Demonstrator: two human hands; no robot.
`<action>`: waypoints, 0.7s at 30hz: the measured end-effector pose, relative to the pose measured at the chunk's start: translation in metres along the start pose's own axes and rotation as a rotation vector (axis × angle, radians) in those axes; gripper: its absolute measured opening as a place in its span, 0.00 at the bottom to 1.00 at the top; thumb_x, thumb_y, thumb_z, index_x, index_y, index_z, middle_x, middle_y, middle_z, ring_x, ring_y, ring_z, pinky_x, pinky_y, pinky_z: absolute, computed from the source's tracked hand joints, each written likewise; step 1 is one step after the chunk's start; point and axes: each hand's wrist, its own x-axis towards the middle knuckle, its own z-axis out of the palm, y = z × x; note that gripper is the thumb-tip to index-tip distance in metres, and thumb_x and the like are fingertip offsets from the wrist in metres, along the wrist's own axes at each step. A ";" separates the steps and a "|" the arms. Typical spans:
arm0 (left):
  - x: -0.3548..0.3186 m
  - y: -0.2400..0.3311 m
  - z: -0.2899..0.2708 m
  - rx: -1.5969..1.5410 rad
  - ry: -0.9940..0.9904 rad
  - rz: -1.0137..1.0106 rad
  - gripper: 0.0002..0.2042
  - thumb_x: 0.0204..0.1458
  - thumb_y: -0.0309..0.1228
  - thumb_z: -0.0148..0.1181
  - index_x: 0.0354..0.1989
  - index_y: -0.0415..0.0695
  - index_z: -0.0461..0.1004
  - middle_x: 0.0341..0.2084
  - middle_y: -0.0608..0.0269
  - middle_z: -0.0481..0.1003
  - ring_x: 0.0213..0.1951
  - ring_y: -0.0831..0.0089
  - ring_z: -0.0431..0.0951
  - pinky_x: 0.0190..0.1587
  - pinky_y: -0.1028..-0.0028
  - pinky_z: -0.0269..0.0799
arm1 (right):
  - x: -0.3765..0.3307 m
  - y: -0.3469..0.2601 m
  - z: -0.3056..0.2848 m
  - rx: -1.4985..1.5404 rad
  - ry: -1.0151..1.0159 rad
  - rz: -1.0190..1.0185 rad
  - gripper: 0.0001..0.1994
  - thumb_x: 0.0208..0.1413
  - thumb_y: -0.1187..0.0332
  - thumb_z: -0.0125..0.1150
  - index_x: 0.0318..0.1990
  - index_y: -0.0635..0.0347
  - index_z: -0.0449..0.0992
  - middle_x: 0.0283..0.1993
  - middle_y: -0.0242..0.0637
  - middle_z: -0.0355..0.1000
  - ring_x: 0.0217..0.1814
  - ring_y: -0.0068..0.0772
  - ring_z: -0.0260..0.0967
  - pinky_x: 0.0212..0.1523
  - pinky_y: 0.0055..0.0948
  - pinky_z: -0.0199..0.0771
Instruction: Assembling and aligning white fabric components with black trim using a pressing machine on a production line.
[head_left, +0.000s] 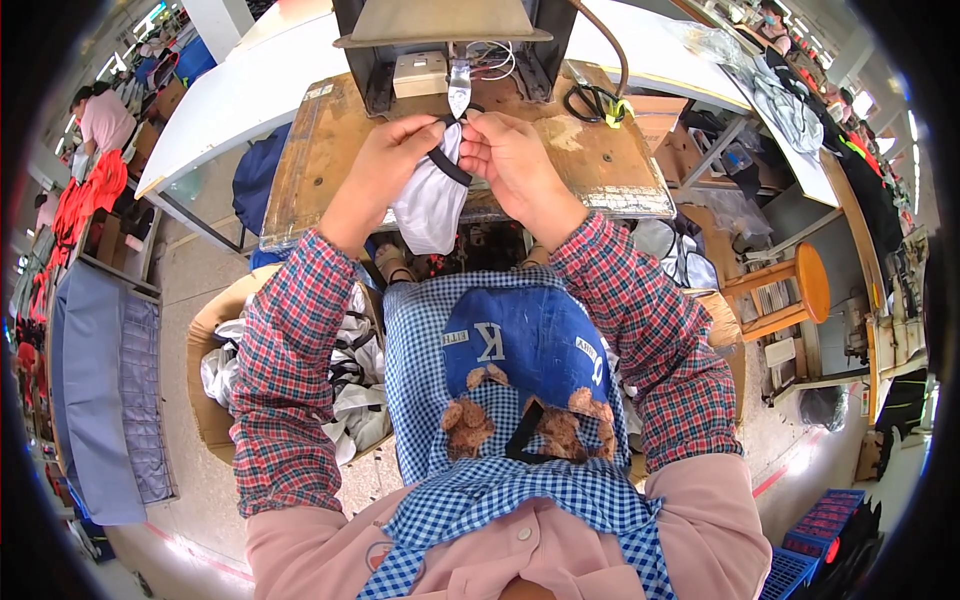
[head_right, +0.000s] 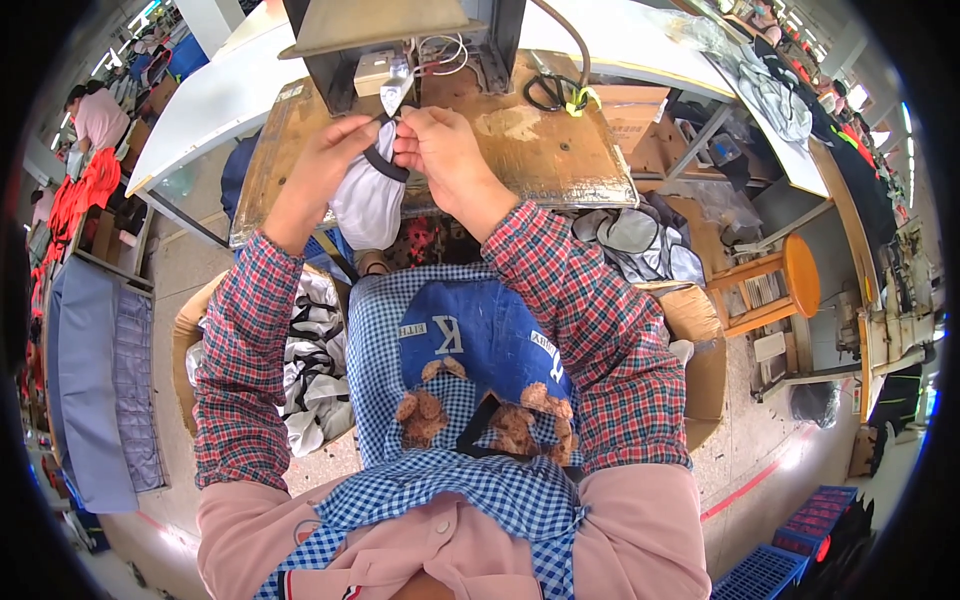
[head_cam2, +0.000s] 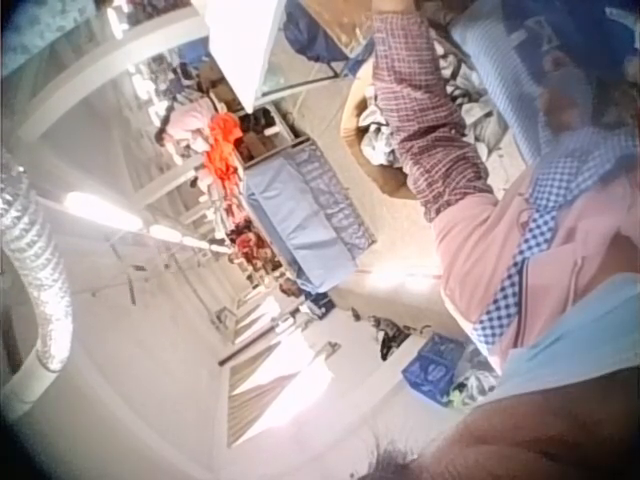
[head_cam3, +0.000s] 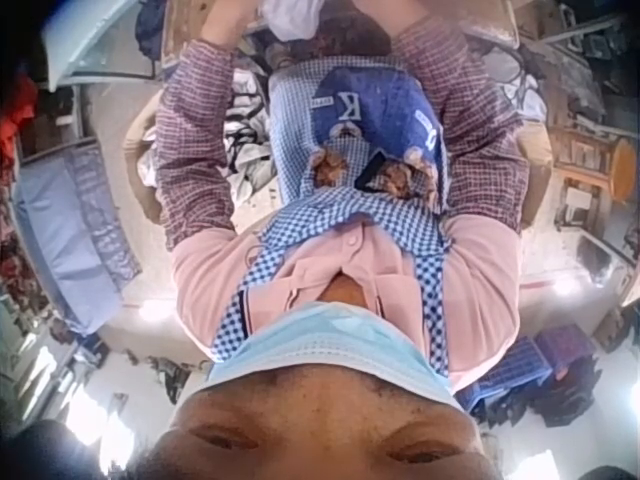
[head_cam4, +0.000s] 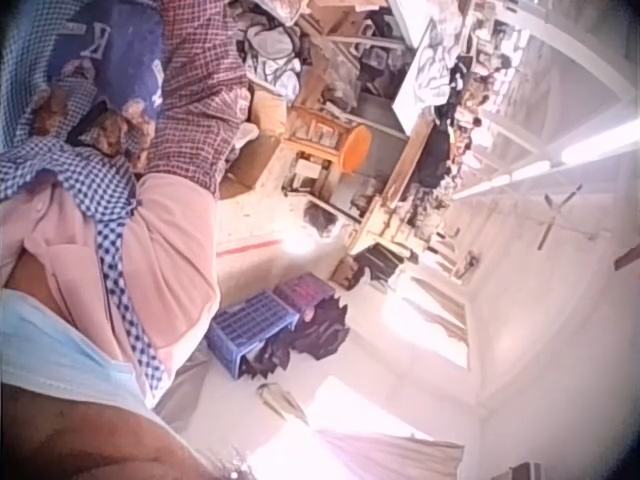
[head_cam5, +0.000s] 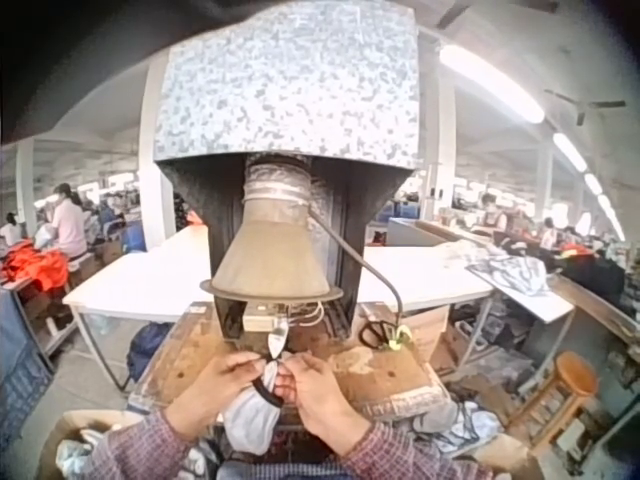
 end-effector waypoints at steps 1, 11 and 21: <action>0.000 0.000 0.000 0.000 0.001 0.006 0.10 0.63 0.31 0.56 0.46 0.37 0.76 0.36 0.72 0.77 0.37 0.85 0.74 0.41 0.82 0.70 | 0.000 0.000 0.000 0.001 -0.007 -0.001 0.07 0.62 0.66 0.60 0.34 0.58 0.75 0.32 0.29 0.74 0.32 0.22 0.72 0.35 0.24 0.74; -0.001 0.002 -0.002 -0.006 -0.039 0.001 0.11 0.63 0.32 0.57 0.46 0.38 0.76 0.35 0.71 0.77 0.36 0.84 0.75 0.40 0.82 0.70 | -0.001 -0.001 0.001 -0.008 0.008 0.009 0.07 0.62 0.66 0.59 0.35 0.59 0.76 0.32 0.29 0.74 0.32 0.22 0.72 0.34 0.24 0.74; -0.003 0.007 -0.003 0.040 -0.007 -0.031 0.13 0.62 0.33 0.57 0.48 0.36 0.76 0.37 0.69 0.77 0.39 0.83 0.75 0.42 0.81 0.70 | -0.001 -0.005 0.006 0.026 0.038 0.010 0.08 0.63 0.65 0.58 0.36 0.59 0.75 0.32 0.29 0.73 0.32 0.22 0.71 0.34 0.25 0.74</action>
